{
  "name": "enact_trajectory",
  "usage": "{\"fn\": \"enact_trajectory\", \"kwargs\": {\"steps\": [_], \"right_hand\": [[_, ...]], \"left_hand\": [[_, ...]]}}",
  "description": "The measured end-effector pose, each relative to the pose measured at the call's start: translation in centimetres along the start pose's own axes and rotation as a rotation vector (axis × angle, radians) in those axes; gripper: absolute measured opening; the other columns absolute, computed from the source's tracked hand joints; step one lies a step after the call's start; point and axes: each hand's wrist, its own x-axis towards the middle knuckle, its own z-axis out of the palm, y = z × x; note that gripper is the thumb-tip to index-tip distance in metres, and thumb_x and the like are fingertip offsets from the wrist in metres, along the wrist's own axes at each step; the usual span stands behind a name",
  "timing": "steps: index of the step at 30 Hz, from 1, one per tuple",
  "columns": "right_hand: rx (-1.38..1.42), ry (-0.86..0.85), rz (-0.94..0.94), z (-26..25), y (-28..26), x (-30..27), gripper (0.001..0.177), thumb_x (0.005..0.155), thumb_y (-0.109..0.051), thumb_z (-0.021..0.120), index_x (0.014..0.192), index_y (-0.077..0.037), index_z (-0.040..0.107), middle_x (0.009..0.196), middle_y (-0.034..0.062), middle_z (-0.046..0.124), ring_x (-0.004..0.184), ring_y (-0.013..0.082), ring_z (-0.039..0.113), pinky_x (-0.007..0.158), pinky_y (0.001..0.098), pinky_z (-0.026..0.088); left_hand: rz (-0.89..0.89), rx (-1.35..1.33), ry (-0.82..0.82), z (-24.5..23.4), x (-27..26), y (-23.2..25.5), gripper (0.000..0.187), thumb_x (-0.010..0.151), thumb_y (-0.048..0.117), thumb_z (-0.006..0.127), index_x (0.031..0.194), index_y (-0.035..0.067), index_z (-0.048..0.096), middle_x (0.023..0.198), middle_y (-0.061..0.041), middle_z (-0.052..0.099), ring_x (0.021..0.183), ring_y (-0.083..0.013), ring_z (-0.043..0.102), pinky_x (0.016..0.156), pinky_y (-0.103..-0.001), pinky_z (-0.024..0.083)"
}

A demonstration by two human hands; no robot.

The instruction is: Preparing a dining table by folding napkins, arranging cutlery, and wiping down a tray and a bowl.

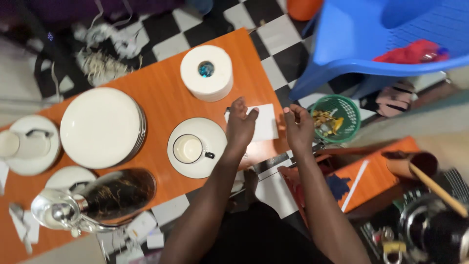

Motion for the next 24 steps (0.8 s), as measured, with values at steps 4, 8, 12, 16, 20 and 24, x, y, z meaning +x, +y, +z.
{"fn": "enact_trajectory", "kwargs": {"steps": [4,8,12,16,20,24], "right_hand": [[0.146,0.151,0.025,-4.0,-5.2,-5.2,0.042,0.106,-0.036,0.061,0.124,0.001,0.067,0.099,0.0058,0.064,0.085,0.0130,0.058,0.073,0.0293,0.051],[0.267,0.276,-0.051,-9.3,-8.3,-13.4,0.052,0.109,-0.046,0.049,0.127,0.000,0.066,0.110,0.0054,0.069,0.095,0.0104,0.060,0.081,0.0261,0.050],[0.267,0.514,-0.073,-13.9,-10.7,-23.4,0.061,0.109,-0.054,0.044,0.127,-0.001,0.067,0.119,0.0077,0.071,0.104,0.0109,0.065,0.084,0.0252,0.051],[0.307,0.792,-0.055,-20.0,-11.0,-32.3,0.063,0.109,-0.054,0.044,0.126,0.002,0.068,0.117,0.0106,0.074,0.103,0.0143,0.068,0.085,0.0264,0.054],[0.341,1.016,-0.053,-26.2,-13.2,-42.5,0.067,0.106,-0.056,0.041,0.129,0.002,0.063,0.119,0.0108,0.073,0.110,0.0167,0.070,0.087,0.0263,0.054],[0.327,1.175,-0.116,-31.5,-14.3,-51.5,0.070,0.105,-0.059,0.042,0.131,0.003,0.063,0.121,0.0116,0.072,0.112,0.0171,0.069,0.089,0.0259,0.053]], "left_hand": [[0.040,-0.242,-0.146,0.0,-2.8,2.7,0.058,0.095,0.014,0.066,0.146,0.001,0.042,0.145,-0.020,0.053,0.136,-0.0242,0.052,0.112,-0.036,0.043],[0.028,-0.363,-0.338,0.8,-9.2,7.4,0.050,0.095,0.015,0.067,0.139,0.003,0.048,0.137,-0.015,0.060,0.113,-0.0164,0.058,0.093,-0.032,0.049],[0.060,-0.428,-0.573,2.8,-16.6,8.4,0.048,0.096,0.017,0.067,0.138,0.003,0.048,0.137,-0.011,0.060,0.103,-0.0129,0.059,0.085,-0.029,0.052],[0.082,-0.438,-0.850,7.5,-25.3,9.7,0.045,0.098,0.018,0.068,0.136,0.003,0.050,0.135,-0.011,0.062,0.110,-0.0118,0.062,0.089,-0.027,0.054],[0.033,-0.409,-1.122,11.4,-36.2,11.6,0.044,0.098,0.020,0.069,0.134,0.004,0.051,0.130,-0.010,0.063,0.108,-0.0122,0.063,0.086,-0.028,0.055],[0.036,-0.385,-1.321,13.3,-46.4,13.2,0.043,0.096,0.021,0.069,0.132,0.005,0.052,0.126,-0.005,0.065,0.107,-0.0103,0.063,0.082,-0.029,0.055]]}}
